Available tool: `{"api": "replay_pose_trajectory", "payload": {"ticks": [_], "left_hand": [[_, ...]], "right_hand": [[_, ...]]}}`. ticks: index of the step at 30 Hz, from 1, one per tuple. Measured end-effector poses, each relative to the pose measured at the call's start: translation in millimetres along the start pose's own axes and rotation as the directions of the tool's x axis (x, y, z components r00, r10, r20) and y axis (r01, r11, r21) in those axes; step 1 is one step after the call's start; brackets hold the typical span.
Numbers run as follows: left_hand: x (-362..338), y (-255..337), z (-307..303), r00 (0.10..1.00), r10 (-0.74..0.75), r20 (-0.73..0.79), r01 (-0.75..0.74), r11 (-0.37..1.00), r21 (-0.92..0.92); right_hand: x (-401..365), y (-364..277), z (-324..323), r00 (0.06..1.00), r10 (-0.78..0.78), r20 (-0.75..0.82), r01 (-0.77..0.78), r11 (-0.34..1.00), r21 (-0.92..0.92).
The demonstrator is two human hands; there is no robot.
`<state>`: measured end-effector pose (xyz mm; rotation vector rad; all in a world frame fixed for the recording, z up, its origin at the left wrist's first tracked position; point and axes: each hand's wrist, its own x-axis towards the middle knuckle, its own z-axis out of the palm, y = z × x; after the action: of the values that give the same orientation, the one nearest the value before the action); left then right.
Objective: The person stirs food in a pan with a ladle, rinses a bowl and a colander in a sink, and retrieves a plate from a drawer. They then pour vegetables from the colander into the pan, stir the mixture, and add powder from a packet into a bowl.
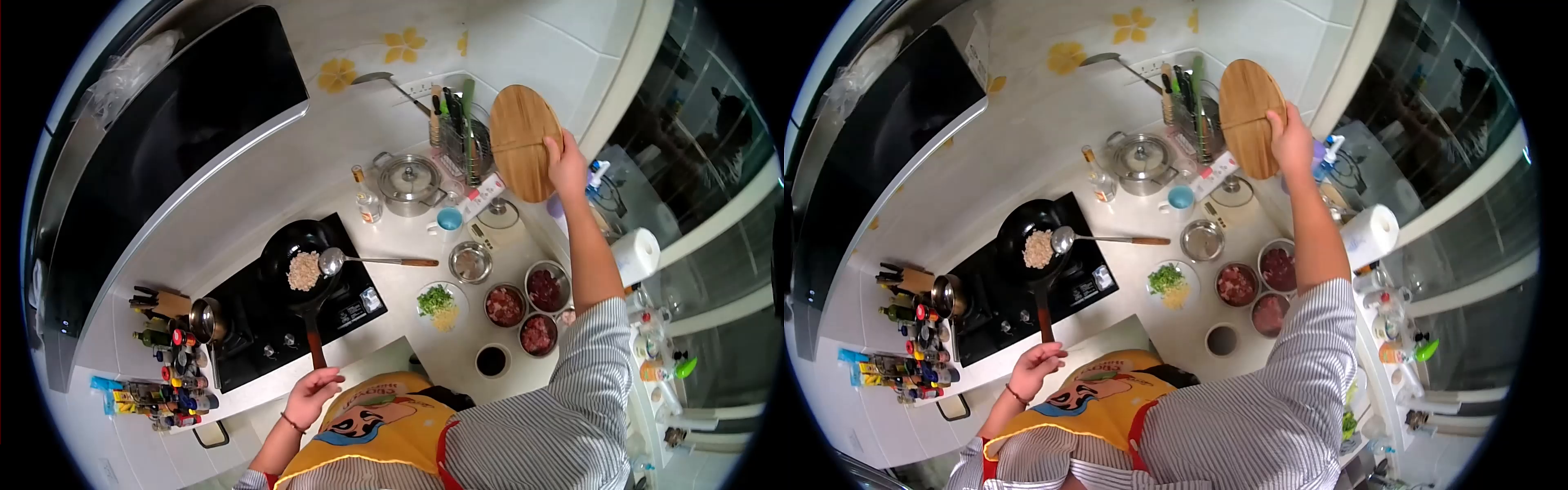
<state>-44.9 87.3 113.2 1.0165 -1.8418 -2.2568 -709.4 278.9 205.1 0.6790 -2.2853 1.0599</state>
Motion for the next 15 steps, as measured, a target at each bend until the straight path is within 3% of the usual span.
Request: {"api": "replay_pose_trajectory", "payload": {"ticks": [3, 6, 15], "left_hand": [[-13, -11, -8, 0.978, -0.051, -0.2, 0.038, 0.997, -0.069], [-28, -13, -6, 0.898, -0.192, -0.396, 0.154, 0.98, -0.127], [-47, -24, 9, 0.806, -0.288, -0.517, 0.207, 0.956, -0.21]], "right_hand": [[44, 14, 56, 0.998, -0.016, 0.064, 0.019, 0.999, -0.051], [73, 23, 105, 0.995, -0.009, 0.1, 0.018, 0.996, -0.092], [104, 50, 227, 0.977, 0.098, 0.189, -0.074, 0.989, -0.128]]}}
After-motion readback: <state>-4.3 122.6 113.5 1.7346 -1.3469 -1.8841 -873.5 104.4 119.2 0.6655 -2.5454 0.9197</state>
